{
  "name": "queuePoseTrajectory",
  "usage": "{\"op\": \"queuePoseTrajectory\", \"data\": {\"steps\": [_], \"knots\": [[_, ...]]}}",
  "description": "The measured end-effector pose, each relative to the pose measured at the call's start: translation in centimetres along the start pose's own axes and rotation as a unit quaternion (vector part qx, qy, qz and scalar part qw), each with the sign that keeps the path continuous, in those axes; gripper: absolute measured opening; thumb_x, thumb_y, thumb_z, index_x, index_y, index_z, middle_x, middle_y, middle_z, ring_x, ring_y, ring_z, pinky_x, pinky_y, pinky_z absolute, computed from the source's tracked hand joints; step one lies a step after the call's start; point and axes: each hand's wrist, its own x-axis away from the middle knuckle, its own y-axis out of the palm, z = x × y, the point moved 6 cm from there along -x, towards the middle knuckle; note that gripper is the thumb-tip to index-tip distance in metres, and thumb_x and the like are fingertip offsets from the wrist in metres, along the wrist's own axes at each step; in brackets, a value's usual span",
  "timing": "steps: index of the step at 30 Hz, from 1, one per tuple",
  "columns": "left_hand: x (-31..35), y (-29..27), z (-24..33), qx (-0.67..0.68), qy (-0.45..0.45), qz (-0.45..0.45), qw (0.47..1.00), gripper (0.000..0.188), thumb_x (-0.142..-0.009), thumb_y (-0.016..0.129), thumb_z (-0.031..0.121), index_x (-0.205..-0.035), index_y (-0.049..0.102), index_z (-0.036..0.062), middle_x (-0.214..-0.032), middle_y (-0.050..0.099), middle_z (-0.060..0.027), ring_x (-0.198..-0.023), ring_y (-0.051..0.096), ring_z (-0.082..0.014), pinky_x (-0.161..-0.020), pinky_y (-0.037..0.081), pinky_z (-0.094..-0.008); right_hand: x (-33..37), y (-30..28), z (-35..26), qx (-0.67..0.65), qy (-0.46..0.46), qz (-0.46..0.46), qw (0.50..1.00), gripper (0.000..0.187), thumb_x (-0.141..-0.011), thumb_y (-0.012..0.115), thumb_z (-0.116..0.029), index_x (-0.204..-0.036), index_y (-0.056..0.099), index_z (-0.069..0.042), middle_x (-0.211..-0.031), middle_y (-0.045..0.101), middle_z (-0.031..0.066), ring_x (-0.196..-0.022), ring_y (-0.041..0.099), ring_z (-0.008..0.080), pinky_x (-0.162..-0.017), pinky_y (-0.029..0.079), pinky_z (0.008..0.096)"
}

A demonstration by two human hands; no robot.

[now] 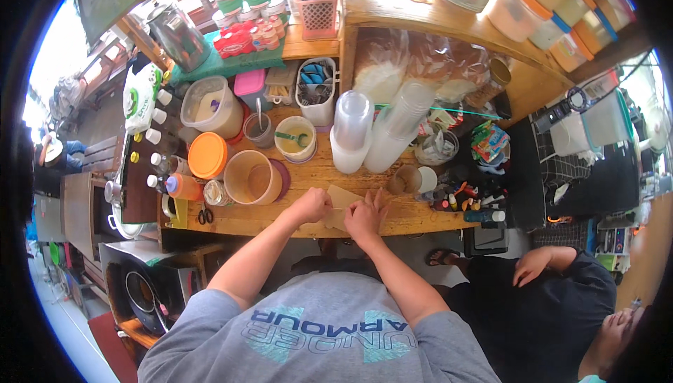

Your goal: The person places fried potatoes into a cardboard box, seals the box with tape, and then cleans the work surface with a cloth before washing hands in a sink.

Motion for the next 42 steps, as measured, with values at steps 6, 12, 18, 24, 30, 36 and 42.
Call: {"op": "queuePoseTrajectory", "data": {"steps": [6, 12, 18, 24, 30, 36, 42], "knots": [[-1.6, 2.9, 2.0, 0.007, 0.044, -0.027, 0.999, 0.020, -0.076, 0.064, 0.012, -0.090, 0.076, 0.0027, -0.082, 0.070, -0.0222, -0.077, 0.069, -0.0378, -0.071, 0.055, -0.0428, 2.6, -3.0, 1.2, 0.005, -0.006, 0.063, 0.998, 0.019, -0.084, 0.068, -0.024, -0.095, 0.071, -0.009, -0.150, 0.043, 0.0246, -0.148, 0.015, 0.0466, -0.117, 0.003, 0.0686], [-2.6, 2.8, 4.7, -0.036, 0.083, -0.024, 0.996, 0.017, -0.080, 0.065, 0.014, -0.087, 0.075, 0.0031, -0.085, 0.070, -0.0231, -0.082, 0.069, -0.0383, -0.074, 0.054, -0.0465, 2.3, -2.7, 2.4, -0.009, -0.024, 0.067, 0.997, 0.023, -0.079, 0.077, -0.024, -0.100, 0.074, -0.014, -0.148, 0.047, 0.0178, -0.148, 0.019, 0.0442, -0.117, 0.007, 0.0689], [1.3, 1.9, 2.6, -0.080, 0.054, 0.089, 0.991, 0.027, -0.084, 0.066, 0.019, -0.103, 0.063, 0.0008, -0.092, 0.068, -0.0229, -0.084, 0.067, -0.0428, -0.074, 0.055, -0.0512, 1.4, -2.0, 2.3, -0.058, -0.084, 0.121, 0.987, 0.015, -0.073, 0.083, -0.025, -0.082, 0.079, -0.014, -0.140, 0.057, 0.0129, -0.144, 0.030, 0.0423, -0.119, 0.016, 0.0582], [22.1, -8.5, -10.6, -0.111, -0.427, 0.054, 0.896, 0.023, -0.082, 0.064, 0.020, -0.096, 0.073, 0.0036, -0.099, 0.072, -0.0188, -0.092, 0.072, -0.0356, -0.081, 0.057, -0.0477, 2.6, -3.1, 2.7, -0.054, -0.113, 0.113, 0.986, 0.010, -0.075, 0.081, -0.019, -0.082, 0.080, -0.012, -0.144, 0.055, 0.0143, -0.144, 0.030, 0.0417, -0.119, 0.019, 0.0539], [40.1, -18.0, -26.9, -0.158, -0.518, 0.430, 0.723, 0.032, -0.097, 0.055, 0.030, -0.119, 0.061, 0.0079, -0.099, 0.070, -0.0251, -0.088, 0.068, -0.0442, -0.075, 0.055, -0.0543, 1.9, -2.2, 2.0, -0.087, -0.109, 0.073, 0.988, 0.011, -0.078, 0.080, -0.016, -0.087, 0.079, -0.010, -0.143, 0.054, 0.0174, -0.143, 0.032, 0.0423, -0.119, 0.024, 0.0497], [37.7, -19.7, -30.9, 0.151, -0.560, 0.359, 0.731, 0.033, -0.096, 0.054, 0.028, -0.111, 0.067, 0.0013, -0.096, 0.070, -0.0260, -0.083, 0.069, -0.0445, -0.076, 0.055, -0.0522, 0.8, -2.2, 2.5, -0.077, -0.090, 0.020, 0.993, 0.013, -0.078, 0.080, -0.017, -0.089, 0.077, -0.010, -0.141, 0.055, 0.0179, -0.143, 0.033, 0.0421, -0.118, 0.025, 0.0503], [39.9, -17.2, -33.6, 0.074, -0.437, 0.536, 0.718, 0.028, -0.097, 0.055, 0.019, -0.105, 0.063, -0.0067, -0.086, 0.070, -0.0231, -0.077, 0.072, -0.0306, -0.070, 0.057, -0.0396, 0.9, -2.6, 2.2, -0.055, -0.105, 0.007, 0.993, 0.014, -0.078, 0.080, -0.018, -0.089, 0.077, -0.009, -0.138, 0.058, 0.0195, -0.140, 0.038, 0.0423, -0.117, 0.027, 0.0493]]}}
